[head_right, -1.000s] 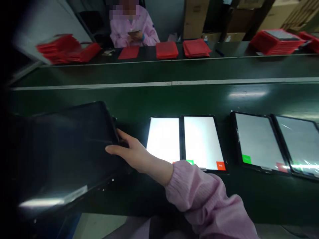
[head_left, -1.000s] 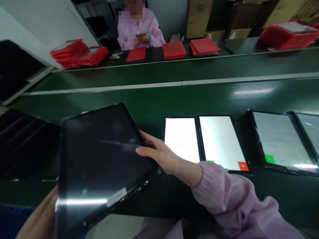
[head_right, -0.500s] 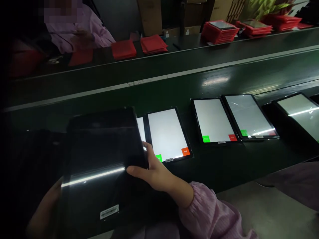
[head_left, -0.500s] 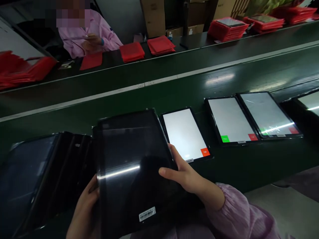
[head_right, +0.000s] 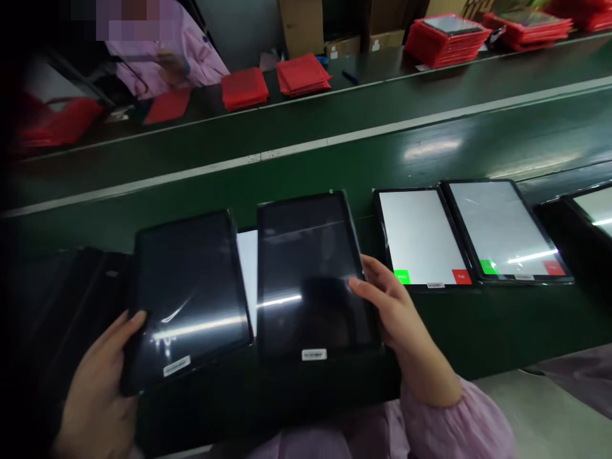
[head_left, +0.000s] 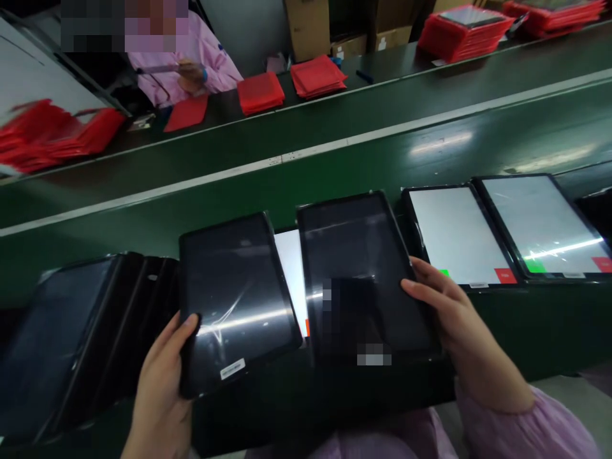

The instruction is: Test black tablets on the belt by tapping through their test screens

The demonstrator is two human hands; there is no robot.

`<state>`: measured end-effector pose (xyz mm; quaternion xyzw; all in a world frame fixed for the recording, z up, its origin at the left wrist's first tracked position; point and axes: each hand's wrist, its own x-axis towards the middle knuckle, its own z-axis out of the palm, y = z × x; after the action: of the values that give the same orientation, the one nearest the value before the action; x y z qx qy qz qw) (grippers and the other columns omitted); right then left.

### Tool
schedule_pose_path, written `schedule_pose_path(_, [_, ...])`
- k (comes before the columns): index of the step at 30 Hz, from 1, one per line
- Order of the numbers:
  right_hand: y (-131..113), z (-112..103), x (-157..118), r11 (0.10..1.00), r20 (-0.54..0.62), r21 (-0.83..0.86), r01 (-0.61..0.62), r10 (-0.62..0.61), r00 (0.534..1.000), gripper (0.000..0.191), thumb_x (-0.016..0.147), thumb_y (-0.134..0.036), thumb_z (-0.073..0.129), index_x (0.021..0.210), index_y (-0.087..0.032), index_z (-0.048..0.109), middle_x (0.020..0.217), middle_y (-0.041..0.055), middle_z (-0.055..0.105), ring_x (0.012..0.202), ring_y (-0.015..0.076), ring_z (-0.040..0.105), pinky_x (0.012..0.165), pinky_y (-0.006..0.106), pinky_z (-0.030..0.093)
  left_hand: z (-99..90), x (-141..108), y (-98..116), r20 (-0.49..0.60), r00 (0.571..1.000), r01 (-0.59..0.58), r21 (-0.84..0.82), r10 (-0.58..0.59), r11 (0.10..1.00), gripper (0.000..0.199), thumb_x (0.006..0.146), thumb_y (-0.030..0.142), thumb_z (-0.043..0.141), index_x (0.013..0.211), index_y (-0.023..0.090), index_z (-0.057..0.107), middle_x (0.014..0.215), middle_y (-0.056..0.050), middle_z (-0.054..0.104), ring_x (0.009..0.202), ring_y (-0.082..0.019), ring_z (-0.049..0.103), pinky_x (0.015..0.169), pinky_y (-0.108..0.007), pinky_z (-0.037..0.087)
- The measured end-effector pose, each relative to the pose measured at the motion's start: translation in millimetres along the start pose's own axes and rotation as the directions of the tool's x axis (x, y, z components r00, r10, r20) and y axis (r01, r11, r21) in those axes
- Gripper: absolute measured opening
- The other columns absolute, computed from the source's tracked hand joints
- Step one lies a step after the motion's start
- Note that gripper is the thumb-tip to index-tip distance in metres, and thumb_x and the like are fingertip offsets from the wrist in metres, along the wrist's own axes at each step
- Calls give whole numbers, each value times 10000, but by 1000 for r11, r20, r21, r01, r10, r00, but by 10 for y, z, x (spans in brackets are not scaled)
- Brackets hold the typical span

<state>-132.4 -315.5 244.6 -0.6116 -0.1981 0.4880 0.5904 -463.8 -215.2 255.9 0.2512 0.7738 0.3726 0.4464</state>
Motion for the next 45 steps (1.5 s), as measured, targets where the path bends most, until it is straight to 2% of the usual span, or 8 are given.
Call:
schedule_pose_path(6, [-148,-167,177,991,-114,-126,54,-69,991,437,730,-406,864,1150,-297,809,1054,40,838,907,278,810,869,446,688,190,91,-52,140,985,123,-125,-105,985,233,752,250,902,937,358,811,857,66,834,953,-267,832,753,-320,703])
schedule_pose_path(10, [-91,-170,243,939,-9,-310,150,-161,987,515,861,-468,763,1338,-275,751,1238,84,818,1155,326,785,1013,520,655,295,141,-92,148,989,4,0,-4,1000,369,806,316,825,1171,294,783,1011,-26,839,1066,-334,808,875,-447,702])
schedule_pose_path(12, [-12,-201,254,803,52,-511,307,-328,943,536,947,-460,691,1443,-260,688,1443,112,732,1361,343,686,1115,562,598,307,203,-125,213,965,-181,134,151,974,495,837,385,795,1314,274,729,1285,-89,782,1288,-363,717,1055,-502,633])
schedule_pose_path(16, [178,-323,323,291,255,-820,493,-585,770,571,1032,-456,619,1549,-214,594,1667,165,525,1612,396,398,1233,674,463,321,379,-194,396,758,-649,374,519,662,688,875,584,745,1476,274,623,1734,-146,374,1650,-420,275,1337,-615,266])
schedule_pose_path(18, [244,-360,424,217,298,-851,478,-550,780,625,1050,-510,583,1590,-197,543,1624,196,561,1586,419,428,1199,695,492,391,445,-180,480,655,-755,427,583,497,676,937,622,630,1490,233,604,1728,-181,365,1667,-419,222,1349,-641,187])
schedule_pose_path(22, [263,-278,740,293,255,-858,421,-470,845,689,1046,-550,549,1613,-161,501,1540,223,620,1466,413,573,1169,657,539,771,469,3,656,482,-872,426,581,241,680,990,591,488,1513,166,579,1723,-208,395,1671,-406,215,1338,-647,215])
schedule_pose_path(30, [320,-55,1044,383,100,-817,431,-642,760,559,977,-533,649,1403,-171,643,1421,217,685,1415,414,593,1188,700,492,1828,391,400,725,395,-886,463,565,25,644,975,351,490,1519,11,547,1614,-277,535,1551,-393,455,1316,-591,301])
schedule_pose_path(45, [244,-132,1009,515,200,-716,472,-496,845,639,1021,-512,596,1582,-228,484,1674,167,506,1579,369,450,1262,661,428,1930,459,518,716,384,-890,456,582,25,541,914,365,490,1331,123,736,1344,-159,770,1276,-359,691,1165,-508,494])
